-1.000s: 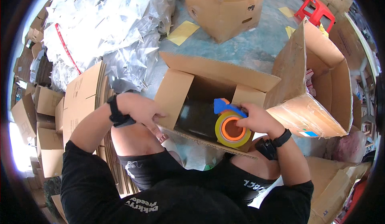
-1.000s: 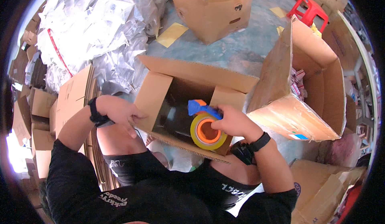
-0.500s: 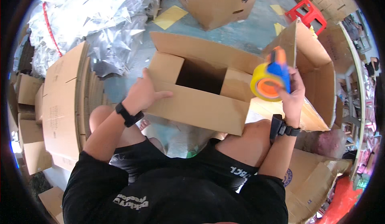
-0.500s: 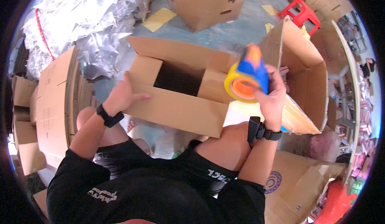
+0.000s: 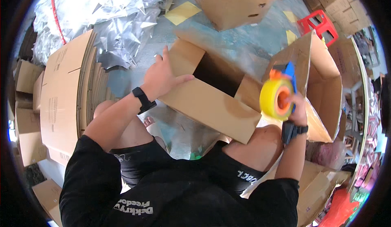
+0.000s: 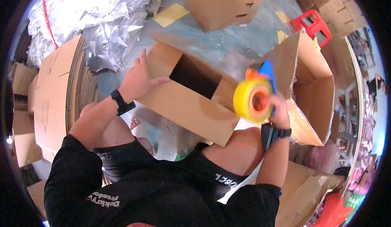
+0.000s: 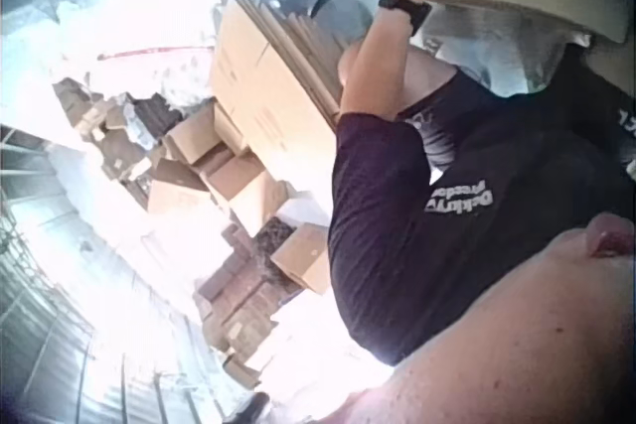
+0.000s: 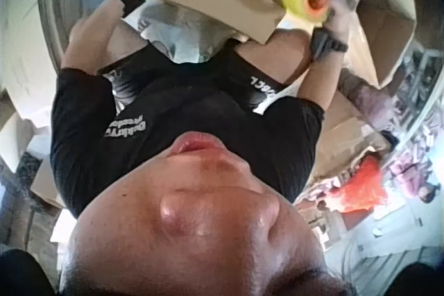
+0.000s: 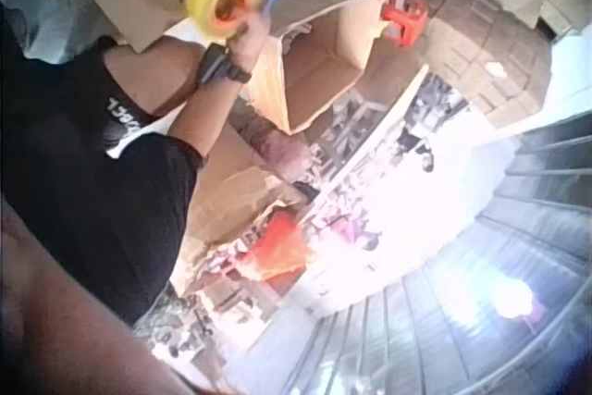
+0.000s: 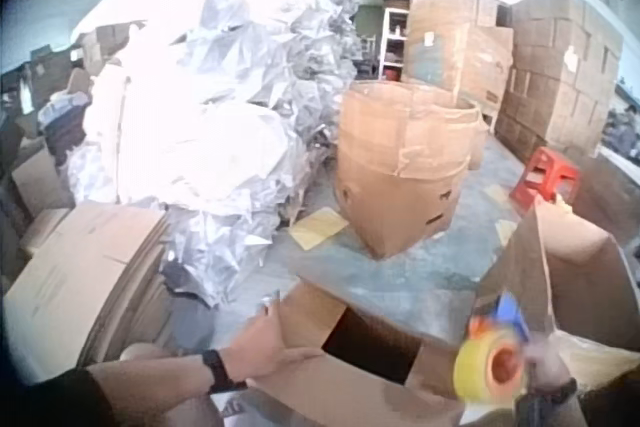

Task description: The recorder takes flat cardboard sheets, folds them into boxes, and seals the bottom with a tape dispenser.

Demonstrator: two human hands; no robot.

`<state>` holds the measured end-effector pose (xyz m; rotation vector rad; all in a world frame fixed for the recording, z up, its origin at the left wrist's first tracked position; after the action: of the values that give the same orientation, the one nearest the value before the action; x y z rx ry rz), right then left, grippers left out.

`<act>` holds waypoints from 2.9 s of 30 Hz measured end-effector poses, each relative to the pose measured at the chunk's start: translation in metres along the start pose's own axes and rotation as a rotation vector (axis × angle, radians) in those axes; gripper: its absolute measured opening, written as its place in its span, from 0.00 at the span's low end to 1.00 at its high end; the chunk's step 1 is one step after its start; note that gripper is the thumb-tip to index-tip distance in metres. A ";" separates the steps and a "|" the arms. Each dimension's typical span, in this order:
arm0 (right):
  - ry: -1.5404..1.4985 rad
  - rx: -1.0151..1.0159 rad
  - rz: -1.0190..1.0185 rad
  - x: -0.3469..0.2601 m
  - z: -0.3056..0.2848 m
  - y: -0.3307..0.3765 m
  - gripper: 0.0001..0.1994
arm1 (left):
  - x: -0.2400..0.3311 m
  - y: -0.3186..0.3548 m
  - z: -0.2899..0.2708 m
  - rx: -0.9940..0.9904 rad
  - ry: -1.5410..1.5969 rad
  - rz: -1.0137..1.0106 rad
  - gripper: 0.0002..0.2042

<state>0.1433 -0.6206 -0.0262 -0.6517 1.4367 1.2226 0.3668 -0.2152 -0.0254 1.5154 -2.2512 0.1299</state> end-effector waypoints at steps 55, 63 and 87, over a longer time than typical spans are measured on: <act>1.055 -0.115 -0.895 -0.041 0.230 0.031 0.34 | -0.009 0.016 -0.020 0.415 0.137 0.411 0.20; 1.081 -0.162 -0.901 -0.040 0.241 0.030 0.34 | 0.027 0.038 0.014 -0.514 1.428 -0.069 0.21; 1.374 -0.444 -0.597 -0.044 0.312 -0.019 0.25 | -0.139 -0.060 -0.019 -0.007 0.691 -0.187 0.12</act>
<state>0.2884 -0.3494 0.0453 -2.3286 1.7454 0.5072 0.4704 -0.1138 -0.0721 1.3884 -1.5578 0.5034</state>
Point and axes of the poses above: each hand's wrist, its own y-axis away from the middle knuckle, its own z-axis out of the palm, x = y × z, the point moved 6 cm from there along -y, towards the middle knuckle
